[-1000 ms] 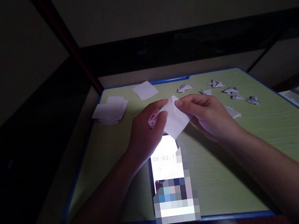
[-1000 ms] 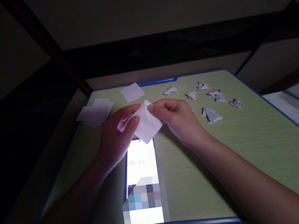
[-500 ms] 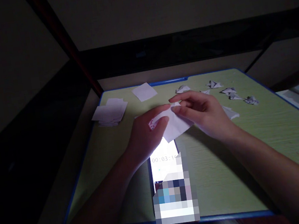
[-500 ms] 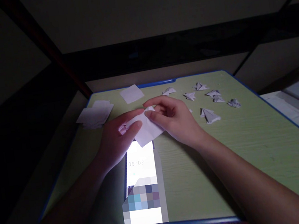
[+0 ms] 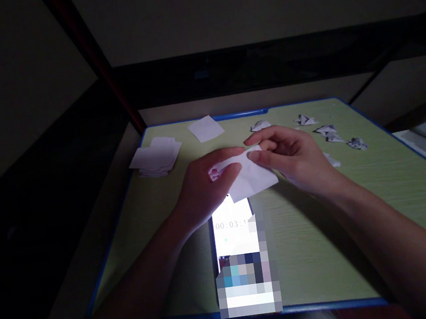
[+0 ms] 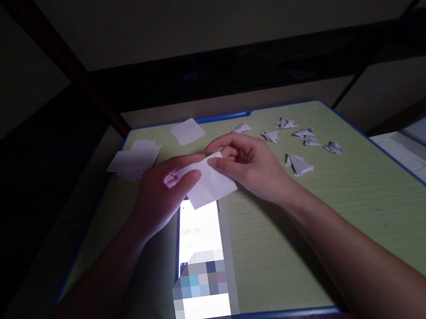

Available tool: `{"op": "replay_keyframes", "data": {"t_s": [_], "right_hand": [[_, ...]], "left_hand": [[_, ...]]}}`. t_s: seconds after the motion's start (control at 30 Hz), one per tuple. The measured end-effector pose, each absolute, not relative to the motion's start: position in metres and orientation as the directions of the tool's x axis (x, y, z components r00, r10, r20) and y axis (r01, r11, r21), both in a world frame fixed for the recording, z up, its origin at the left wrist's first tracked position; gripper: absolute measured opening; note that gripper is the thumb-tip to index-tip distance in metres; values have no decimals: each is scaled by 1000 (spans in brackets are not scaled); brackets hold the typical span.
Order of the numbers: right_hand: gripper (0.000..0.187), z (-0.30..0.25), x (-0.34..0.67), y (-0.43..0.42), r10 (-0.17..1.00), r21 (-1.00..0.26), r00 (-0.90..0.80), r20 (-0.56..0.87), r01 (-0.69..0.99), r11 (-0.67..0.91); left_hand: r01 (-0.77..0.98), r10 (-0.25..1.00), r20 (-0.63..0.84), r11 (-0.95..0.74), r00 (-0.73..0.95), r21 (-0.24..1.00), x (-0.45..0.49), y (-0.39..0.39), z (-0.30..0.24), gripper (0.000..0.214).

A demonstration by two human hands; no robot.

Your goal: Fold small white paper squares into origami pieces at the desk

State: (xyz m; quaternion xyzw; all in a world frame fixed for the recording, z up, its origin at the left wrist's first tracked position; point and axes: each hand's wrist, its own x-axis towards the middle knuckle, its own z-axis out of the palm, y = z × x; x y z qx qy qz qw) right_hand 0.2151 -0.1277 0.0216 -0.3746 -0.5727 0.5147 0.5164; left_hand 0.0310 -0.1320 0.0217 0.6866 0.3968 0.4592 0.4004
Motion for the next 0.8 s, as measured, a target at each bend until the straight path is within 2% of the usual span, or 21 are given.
{"op": "replay_keyframes", "data": {"t_s": [0.33,0.6,0.8], "right_hand": [[10,24,214,-128,951,-964,-166,263,-96,250],[11,23,213,-127,966,-981,-179,187,-93,172],[19,22,212,-126,967,-978,-175,183,-128,162]], "left_hand": [[151,918,320,-359,234,921,26,-130,25,21],[173,928,293,-335,228,926,26,-128,24,21],[186,931,259,-311,258,932,23,-126,21,26]]}}
